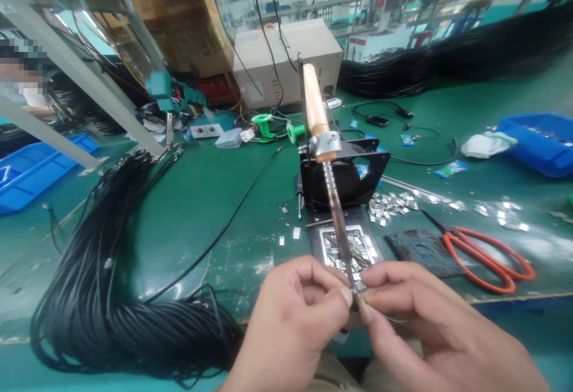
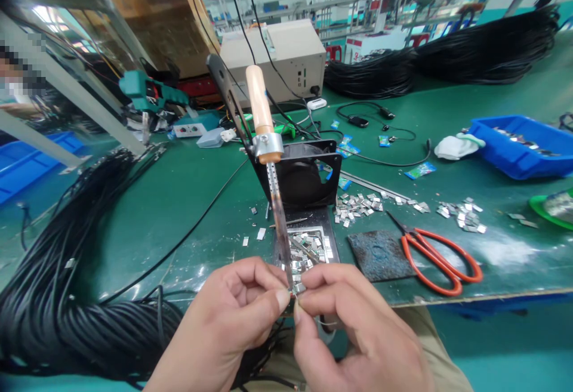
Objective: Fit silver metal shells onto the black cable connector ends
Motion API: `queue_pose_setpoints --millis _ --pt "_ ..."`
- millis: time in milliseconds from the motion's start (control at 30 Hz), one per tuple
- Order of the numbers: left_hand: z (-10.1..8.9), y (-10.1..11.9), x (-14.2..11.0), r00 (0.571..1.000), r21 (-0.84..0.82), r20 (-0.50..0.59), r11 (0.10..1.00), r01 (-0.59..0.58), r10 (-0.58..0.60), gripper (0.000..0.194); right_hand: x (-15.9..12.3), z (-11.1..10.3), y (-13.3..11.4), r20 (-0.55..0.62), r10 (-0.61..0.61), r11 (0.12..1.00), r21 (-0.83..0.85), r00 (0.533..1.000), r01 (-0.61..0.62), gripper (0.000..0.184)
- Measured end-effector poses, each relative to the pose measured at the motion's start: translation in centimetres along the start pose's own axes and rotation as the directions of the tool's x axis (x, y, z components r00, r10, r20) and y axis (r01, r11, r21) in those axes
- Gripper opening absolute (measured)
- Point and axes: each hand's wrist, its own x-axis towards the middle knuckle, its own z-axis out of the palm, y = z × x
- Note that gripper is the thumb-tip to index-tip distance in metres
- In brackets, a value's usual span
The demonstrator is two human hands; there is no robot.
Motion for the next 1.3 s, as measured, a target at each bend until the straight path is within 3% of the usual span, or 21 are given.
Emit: queue_pose_setpoints --millis 1300 --pt "-0.52 -0.22 0.09 0.999 0.074 0.030 0.996 -0.045 0.043 0.016 0.69 -0.15 -0.74 -0.003 0.034 0.993 0.112 0.999 -0.034 0.015"
